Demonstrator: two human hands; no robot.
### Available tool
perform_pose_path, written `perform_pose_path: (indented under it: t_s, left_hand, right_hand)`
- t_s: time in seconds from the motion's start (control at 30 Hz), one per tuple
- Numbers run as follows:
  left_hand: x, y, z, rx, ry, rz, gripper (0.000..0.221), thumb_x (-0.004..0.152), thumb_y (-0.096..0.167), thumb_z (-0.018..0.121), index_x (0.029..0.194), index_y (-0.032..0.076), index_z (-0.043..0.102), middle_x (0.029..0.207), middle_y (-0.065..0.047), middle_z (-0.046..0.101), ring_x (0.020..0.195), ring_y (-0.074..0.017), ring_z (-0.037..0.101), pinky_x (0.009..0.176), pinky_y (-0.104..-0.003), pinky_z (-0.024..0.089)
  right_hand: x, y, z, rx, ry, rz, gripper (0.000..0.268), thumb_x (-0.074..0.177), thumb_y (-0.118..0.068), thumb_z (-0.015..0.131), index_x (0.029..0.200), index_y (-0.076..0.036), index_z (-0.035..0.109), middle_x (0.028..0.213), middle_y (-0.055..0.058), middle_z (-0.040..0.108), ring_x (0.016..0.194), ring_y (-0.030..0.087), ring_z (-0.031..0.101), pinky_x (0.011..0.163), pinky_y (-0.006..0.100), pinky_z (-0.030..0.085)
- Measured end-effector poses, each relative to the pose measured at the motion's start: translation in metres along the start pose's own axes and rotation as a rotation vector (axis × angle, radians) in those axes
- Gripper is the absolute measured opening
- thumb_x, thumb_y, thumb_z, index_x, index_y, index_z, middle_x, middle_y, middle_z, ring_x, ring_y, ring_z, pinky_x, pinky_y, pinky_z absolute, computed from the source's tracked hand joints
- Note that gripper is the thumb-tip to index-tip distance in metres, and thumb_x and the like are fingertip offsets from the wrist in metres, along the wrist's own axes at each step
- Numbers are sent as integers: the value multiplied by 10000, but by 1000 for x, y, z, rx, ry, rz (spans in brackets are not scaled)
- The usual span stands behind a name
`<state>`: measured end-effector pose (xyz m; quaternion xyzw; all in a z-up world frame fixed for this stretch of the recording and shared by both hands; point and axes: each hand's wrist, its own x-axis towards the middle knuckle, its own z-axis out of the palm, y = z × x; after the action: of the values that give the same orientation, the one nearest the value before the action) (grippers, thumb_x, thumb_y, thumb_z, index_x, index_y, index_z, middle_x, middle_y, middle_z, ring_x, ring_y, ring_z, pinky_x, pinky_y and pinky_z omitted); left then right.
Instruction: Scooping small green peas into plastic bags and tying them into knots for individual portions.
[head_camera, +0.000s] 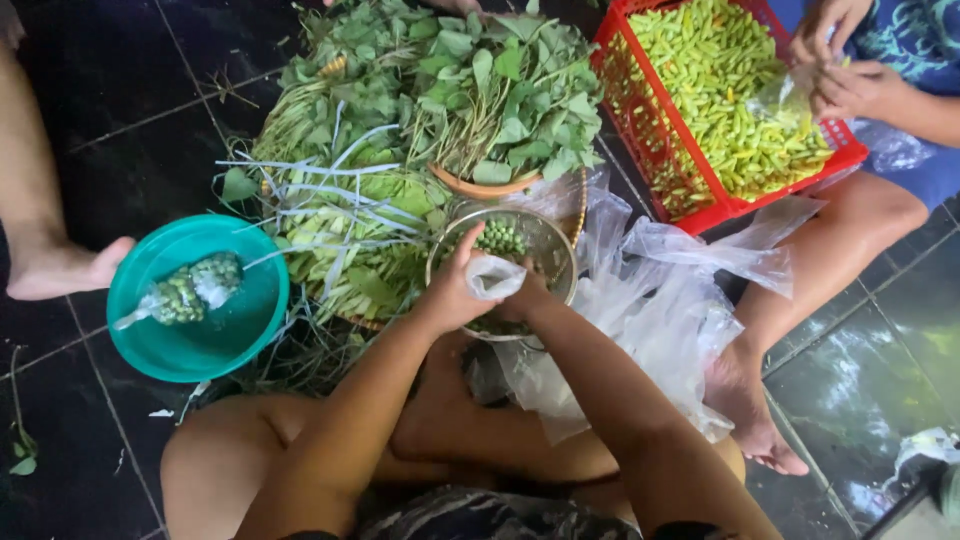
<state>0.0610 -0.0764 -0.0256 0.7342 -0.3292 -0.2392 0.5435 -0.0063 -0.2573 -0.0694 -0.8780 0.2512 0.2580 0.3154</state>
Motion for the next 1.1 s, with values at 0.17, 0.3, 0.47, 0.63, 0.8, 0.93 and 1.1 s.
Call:
perform_pose_path:
  t_s: [0.17, 0.3, 0.47, 0.63, 0.8, 0.93, 1.1]
  left_hand:
    - [0, 9, 3, -24, 131, 43, 1065, 668, 116, 849, 1587, 137, 310, 1136, -164, 722, 1085, -407, 689, 937, -518, 565]
    - [0, 5, -6, -50, 189, 78, 1069, 674, 135, 855, 1594, 165, 312, 1130, -125, 723, 1097, -350, 695, 912, -474, 572]
    - [-5, 18, -17, -125, 104, 20, 1041, 777, 140, 829, 1625, 154, 226, 1221, -171, 680, 1154, -419, 649, 990, -553, 522]
    - [13, 7, 0, -95, 220, 306, 1104, 710, 161, 910, 1599, 63, 263, 1051, -202, 700, 1004, -397, 699, 876, -509, 550]
    - [23, -5, -2, -175, 232, 313, 1178, 666, 140, 949, 1603, 56, 239, 1135, -294, 674, 1072, -461, 683, 861, -556, 554]
    - [23, 2, -6, -283, 111, 216, 1219, 726, 47, 895, 1630, 120, 81, 1299, -287, 596, 1210, -454, 619, 1006, -586, 500]
    - [21, 16, -10, -323, 91, 165, 1223, 746, 63, 873, 1633, 153, 36, 1269, -269, 628, 1211, -431, 624, 1033, -554, 503]
  right_hand:
    - [12, 9, -10, 263, 23, -21, 728, 649, -210, 820, 1331, -195, 566, 1207, 177, 545, 966, 404, 538, 756, 503, 518]
    - [23, 13, -8, 389, 10, -40, 596, 690, -79, 773, 1257, -228, 669, 1064, 149, 656, 778, 339, 645, 634, 420, 574]
    - [-14, -19, -80, 898, -137, -113, 382, 827, -28, 682, 1194, -133, 659, 945, 143, 643, 767, 228, 649, 764, 431, 631]
    - [-43, -63, -115, 728, -160, -381, 313, 872, -43, 755, 1167, -66, 655, 1005, 182, 633, 728, 195, 688, 624, 393, 631]
    - [-71, -98, -129, 298, -142, -586, 269, 858, -55, 729, 1123, -10, 714, 963, 187, 683, 533, 137, 658, 446, 293, 570]
    - [-110, -121, -148, 124, -98, -516, 305, 844, -73, 693, 1140, -54, 766, 1064, 252, 719, 942, 393, 726, 849, 512, 578]
    - [-123, -122, -157, 42, -60, -516, 304, 868, -74, 624, 1124, -97, 785, 1102, 278, 737, 1008, 448, 722, 889, 536, 564]
